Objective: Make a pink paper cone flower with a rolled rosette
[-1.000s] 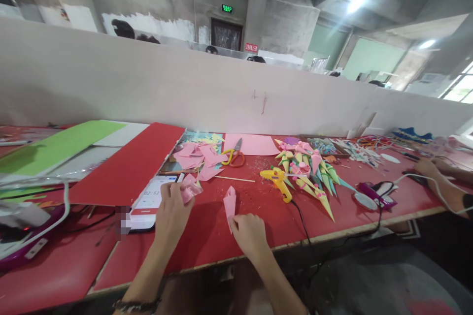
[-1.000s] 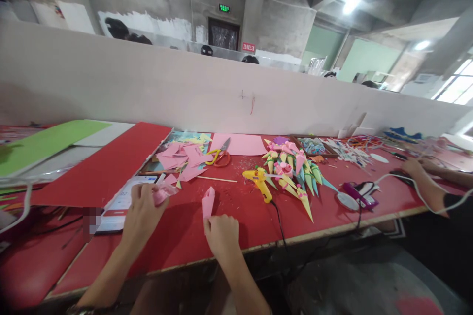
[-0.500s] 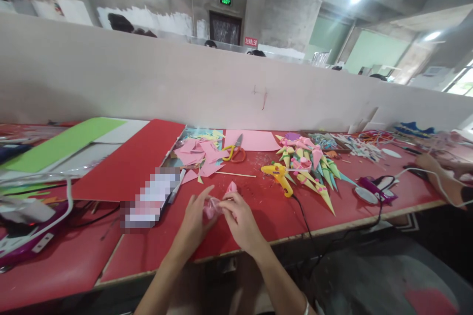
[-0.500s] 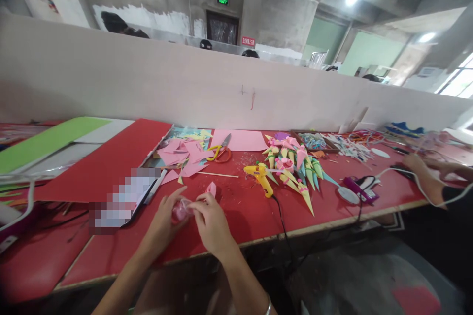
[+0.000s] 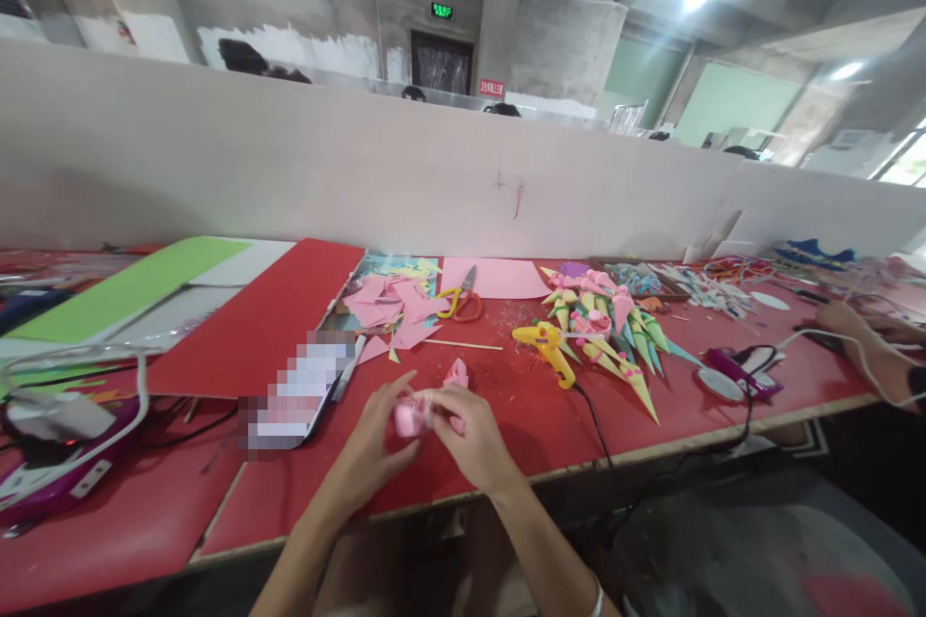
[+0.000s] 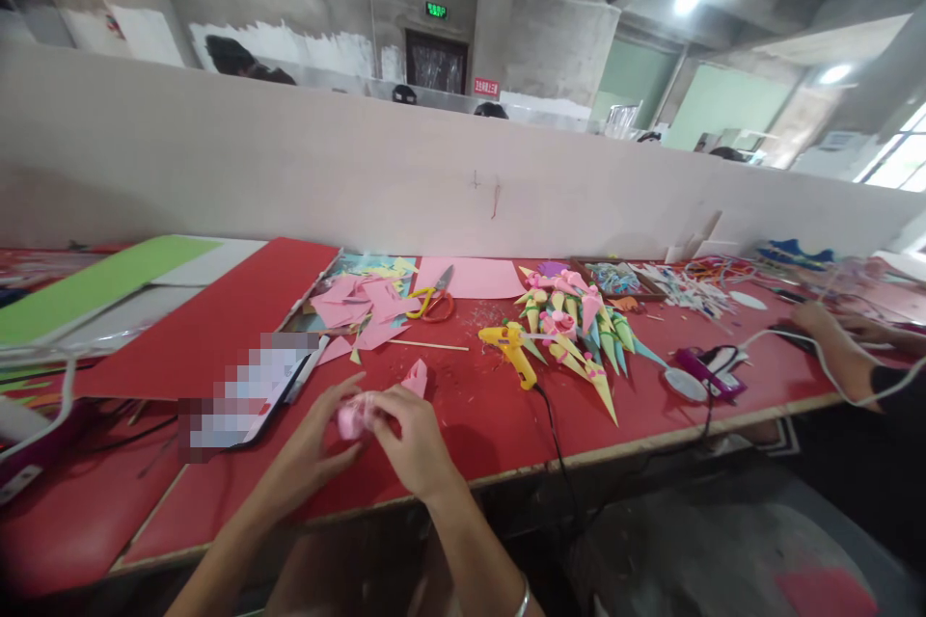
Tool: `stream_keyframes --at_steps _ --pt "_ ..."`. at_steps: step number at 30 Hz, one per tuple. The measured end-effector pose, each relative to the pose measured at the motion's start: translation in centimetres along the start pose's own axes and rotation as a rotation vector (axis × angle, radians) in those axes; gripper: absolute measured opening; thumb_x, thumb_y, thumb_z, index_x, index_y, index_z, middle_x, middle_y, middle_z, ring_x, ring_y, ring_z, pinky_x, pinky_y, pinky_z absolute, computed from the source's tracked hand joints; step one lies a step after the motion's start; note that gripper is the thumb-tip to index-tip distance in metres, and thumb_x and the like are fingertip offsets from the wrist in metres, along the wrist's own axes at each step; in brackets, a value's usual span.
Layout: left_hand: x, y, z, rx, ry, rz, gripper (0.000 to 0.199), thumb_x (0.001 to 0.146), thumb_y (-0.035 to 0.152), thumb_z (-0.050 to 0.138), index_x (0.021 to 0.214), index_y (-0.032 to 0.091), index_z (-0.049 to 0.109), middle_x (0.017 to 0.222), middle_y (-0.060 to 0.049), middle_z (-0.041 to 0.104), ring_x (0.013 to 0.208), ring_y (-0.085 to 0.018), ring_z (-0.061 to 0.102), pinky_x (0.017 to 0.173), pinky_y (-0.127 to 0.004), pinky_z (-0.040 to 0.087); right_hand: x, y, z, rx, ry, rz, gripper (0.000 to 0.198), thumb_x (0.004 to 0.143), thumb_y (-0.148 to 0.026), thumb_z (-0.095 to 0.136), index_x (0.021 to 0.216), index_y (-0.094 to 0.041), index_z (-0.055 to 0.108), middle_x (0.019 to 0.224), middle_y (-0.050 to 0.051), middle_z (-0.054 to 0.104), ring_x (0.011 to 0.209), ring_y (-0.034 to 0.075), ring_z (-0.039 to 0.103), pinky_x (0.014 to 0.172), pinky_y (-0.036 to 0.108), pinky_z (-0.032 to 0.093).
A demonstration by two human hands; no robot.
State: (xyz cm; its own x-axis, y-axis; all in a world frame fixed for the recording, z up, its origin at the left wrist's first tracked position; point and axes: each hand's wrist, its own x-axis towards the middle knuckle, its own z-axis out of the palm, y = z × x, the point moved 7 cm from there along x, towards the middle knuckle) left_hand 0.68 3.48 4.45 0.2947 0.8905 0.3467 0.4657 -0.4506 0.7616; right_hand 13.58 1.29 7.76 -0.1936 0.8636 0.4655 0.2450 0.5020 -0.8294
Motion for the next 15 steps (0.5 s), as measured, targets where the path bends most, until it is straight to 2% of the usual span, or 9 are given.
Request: stream_keyframes --at_steps 2,3,4,6,8,9,13,15 --pt "-0.1 0.0 -0.6 -0.215 0.033 -0.120 0.060 0.074 0.035 0.052 0.129 0.022 0.032 0.110 -0.008 0.054 0.097 -0.021 0.055 0.081 -0.033 0.046 -0.1 0.1 -0.6 0.076 0.056 -0.009 0.028 0.078 -0.005 0.043 0.095 -0.018 0.063 0.088 0.005 0.061 0.084 0.014 0.055 0.078 0.025 0.043" --pt "-0.1 -0.2 -0.8 -0.292 0.055 -0.186 0.055 0.076 0.039 0.049 0.127 0.022 0.035 0.107 -0.008 0.056 0.093 -0.020 0.057 0.078 -0.031 0.047 -0.2 0.3 -0.7 0.106 0.074 0.000 0.028 0.078 -0.006 0.043 0.092 -0.017 0.064 0.087 0.005 0.061 0.085 0.014 0.055 0.078 0.025 0.043" --pt "-0.2 -0.3 -0.9 -0.340 0.073 -0.244 0.049 0.077 0.043 0.046 0.120 0.020 0.043 0.101 -0.007 0.059 0.089 -0.019 0.058 0.076 -0.030 0.047 -0.3 0.6 -0.8 0.130 0.091 0.013 0.027 0.078 -0.007 0.043 0.089 -0.017 0.065 0.085 0.005 0.060 0.084 0.015 0.055 0.077 0.025 0.044" --pt "-0.1 -0.3 -0.6 -0.348 0.064 -0.312 0.039 0.077 0.049 0.043 0.092 0.016 0.057 0.081 -0.004 0.062 0.076 -0.017 0.058 0.071 -0.028 0.046 -0.6 1.2 -0.9 0.167 0.143 0.054 0.023 0.077 -0.010 0.046 0.080 -0.017 0.067 0.081 0.005 0.060 0.081 0.015 0.056 0.074 0.025 0.044" --pt "0.1 0.2 -0.1 -0.306 0.032 -0.313 0.040 0.076 0.053 0.042 0.065 0.016 0.055 0.060 -0.001 0.057 0.062 -0.015 0.054 0.062 -0.026 0.044 -0.9 1.9 -1.0 0.220 0.213 0.107 0.020 0.076 -0.014 0.048 0.075 -0.017 0.068 0.077 0.004 0.060 0.075 0.015 0.056 0.069 0.024 0.045" --pt "0.2 0.5 0.0 -0.285 0.026 -0.301 0.042 0.075 0.054 0.041 0.058 0.017 0.051 0.054 0.001 0.053 0.056 -0.014 0.051 0.058 -0.025 0.043 -1.0 2.2 -1.0 0.257 0.236 0.133 0.018 0.076 -0.016 0.050 0.074 -0.017 0.068 0.077 0.004 0.060 0.073 0.014 0.056 0.066 0.024 0.045" --pt "0.4 1.3 -0.2 -0.205 0.064 -0.273 0.041 0.075 0.054 0.040 0.054 0.019 0.044 0.047 0.004 0.045 0.049 -0.012 0.044 0.051 -0.024 0.037 -1.3 3.0 -0.3 0.374 0.179 0.179 0.014 0.073 -0.024 0.060 0.080 -0.018 0.070 0.079 0.003 0.060 0.073 0.015 0.056 0.066 0.024 0.046" --pt "0.4 1.3 -0.3 -0.147 0.079 -0.271 0.039 0.075 0.053 0.040 0.055 0.019 0.044 0.047 0.005 0.044 0.048 -0.012 0.042 0.049 -0.023 0.036 -1.3 3.3 -0.1 0.378 0.147 0.191 0.020 0.071 -0.025 0.062 0.089 -0.019 0.069 0.080 0.003 0.060 0.074 0.015 0.056 0.069 0.024 0.046"
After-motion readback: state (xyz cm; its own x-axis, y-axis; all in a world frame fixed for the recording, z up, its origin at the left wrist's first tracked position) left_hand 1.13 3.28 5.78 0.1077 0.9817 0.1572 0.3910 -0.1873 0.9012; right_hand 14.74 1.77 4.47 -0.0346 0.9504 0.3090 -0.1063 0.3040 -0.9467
